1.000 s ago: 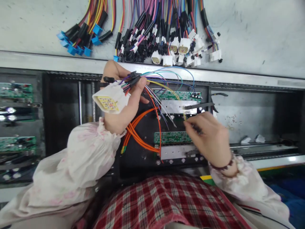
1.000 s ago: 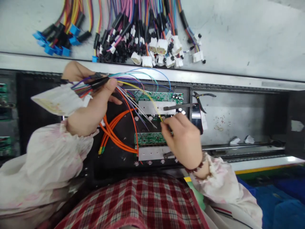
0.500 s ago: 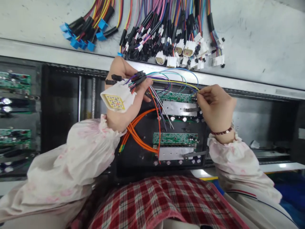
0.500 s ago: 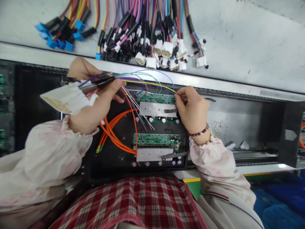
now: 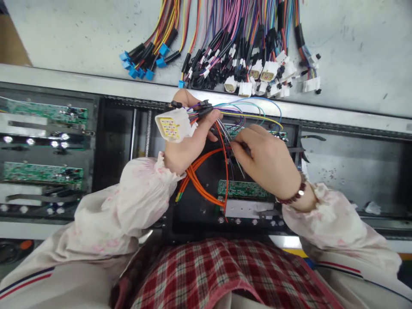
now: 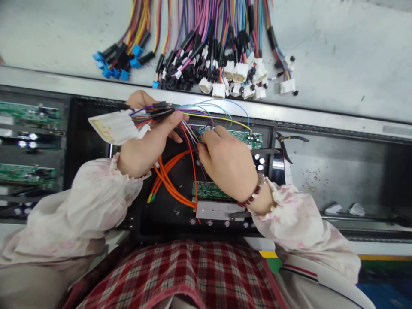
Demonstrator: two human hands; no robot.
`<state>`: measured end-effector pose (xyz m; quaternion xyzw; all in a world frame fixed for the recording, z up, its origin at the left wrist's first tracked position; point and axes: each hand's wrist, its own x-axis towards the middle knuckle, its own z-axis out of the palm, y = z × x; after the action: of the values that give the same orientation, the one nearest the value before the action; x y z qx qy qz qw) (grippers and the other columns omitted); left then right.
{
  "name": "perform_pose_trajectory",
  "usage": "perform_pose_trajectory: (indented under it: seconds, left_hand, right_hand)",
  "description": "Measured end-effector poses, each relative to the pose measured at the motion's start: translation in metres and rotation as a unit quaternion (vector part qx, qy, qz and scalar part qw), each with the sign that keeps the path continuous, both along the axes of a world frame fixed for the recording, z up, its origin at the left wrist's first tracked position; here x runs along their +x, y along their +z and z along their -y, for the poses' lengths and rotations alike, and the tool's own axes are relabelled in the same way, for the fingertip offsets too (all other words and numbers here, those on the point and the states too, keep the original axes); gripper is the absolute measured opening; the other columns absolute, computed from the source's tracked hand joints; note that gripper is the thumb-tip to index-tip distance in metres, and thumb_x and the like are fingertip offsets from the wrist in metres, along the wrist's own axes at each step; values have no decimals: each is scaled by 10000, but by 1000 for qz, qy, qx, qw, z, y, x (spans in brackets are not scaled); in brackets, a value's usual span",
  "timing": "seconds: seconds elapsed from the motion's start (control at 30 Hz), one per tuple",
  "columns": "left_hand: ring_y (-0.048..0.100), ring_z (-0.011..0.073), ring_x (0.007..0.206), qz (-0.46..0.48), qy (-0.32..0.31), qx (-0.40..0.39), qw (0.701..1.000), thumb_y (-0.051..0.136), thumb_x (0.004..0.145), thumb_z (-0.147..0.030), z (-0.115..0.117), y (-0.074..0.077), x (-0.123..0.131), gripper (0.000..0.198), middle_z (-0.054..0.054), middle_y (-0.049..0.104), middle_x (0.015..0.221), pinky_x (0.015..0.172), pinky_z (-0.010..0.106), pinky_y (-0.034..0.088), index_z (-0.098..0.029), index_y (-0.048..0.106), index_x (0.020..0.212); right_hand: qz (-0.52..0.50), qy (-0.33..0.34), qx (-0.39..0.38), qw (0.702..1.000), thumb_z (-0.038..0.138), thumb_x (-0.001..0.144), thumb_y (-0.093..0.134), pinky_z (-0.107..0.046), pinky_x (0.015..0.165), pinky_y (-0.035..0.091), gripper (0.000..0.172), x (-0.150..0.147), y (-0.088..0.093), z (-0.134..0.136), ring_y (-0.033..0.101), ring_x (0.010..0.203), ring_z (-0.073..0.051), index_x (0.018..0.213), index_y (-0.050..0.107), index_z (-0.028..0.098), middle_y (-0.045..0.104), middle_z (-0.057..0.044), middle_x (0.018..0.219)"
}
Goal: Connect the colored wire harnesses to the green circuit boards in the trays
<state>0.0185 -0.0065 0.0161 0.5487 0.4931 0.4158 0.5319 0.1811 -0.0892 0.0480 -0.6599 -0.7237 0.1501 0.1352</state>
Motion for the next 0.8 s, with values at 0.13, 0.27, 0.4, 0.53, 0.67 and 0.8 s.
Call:
perform_pose_trajectory:
  seconds: [0.13, 0.27, 0.4, 0.53, 0.67, 0.8]
  left_hand:
    - [663, 168, 599, -6, 12, -6, 1000, 768, 775, -244, -3, 2, 3, 297, -26, 655, 779, 412, 301, 549, -281, 473, 777]
    - [694, 165, 716, -29, -10, -26, 999, 674, 874, -319, -1, -1, 4, 90, 2, 706, 884, 536, 305, 612, -264, 610, 842]
    - [702, 161, 689, -64, 4, -5, 998, 700, 871, -365, 1, -7, 4, 135, 20, 718, 883, 545, 299, 602, -247, 663, 817]
    - [634, 114, 495, -102, 20, 2, 995, 720, 851, -341, 1, -8, 5, 142, 2, 712, 767, 485, 279, 542, -242, 688, 754]
    - [630, 118, 496, -69, -1, 5, 998, 699, 873, -317, -2, -5, 7, 204, -3, 706, 811, 394, 270, 486, -254, 607, 702]
    - [681, 165, 561, -12, 21, 4, 1000, 766, 815, -250, -2, -2, 7, 270, -19, 681, 796, 422, 303, 554, -271, 507, 740]
  right_hand:
    - [11, -36, 10, 999, 262, 917, 549, -321, 635, 430, 115, 27, 7, 15, 596, 719, -183, 840, 623, 218, 615, -34, 783]
    - [22, -112, 100, 988, 267, 932, 559, -345, 692, 479, 102, 39, 7, 18, 645, 791, -200, 921, 654, 233, 690, -39, 857]
    - [-18, -111, 93, 989, 259, 921, 575, -339, 671, 512, 83, 40, -17, 2, 666, 745, -183, 916, 656, 241, 699, -19, 827]
    - [-26, -118, 94, 988, 274, 920, 578, -329, 676, 513, 92, 45, -33, -3, 659, 733, -166, 916, 659, 232, 697, -20, 833]
    - [-36, -111, 103, 988, 273, 905, 587, -314, 655, 505, 93, 46, -33, -1, 661, 709, -160, 887, 662, 221, 700, -16, 797]
    - [-38, -116, 114, 986, 256, 896, 600, -297, 637, 498, 84, 46, -33, -4, 668, 692, -154, 869, 671, 221, 711, -13, 783]
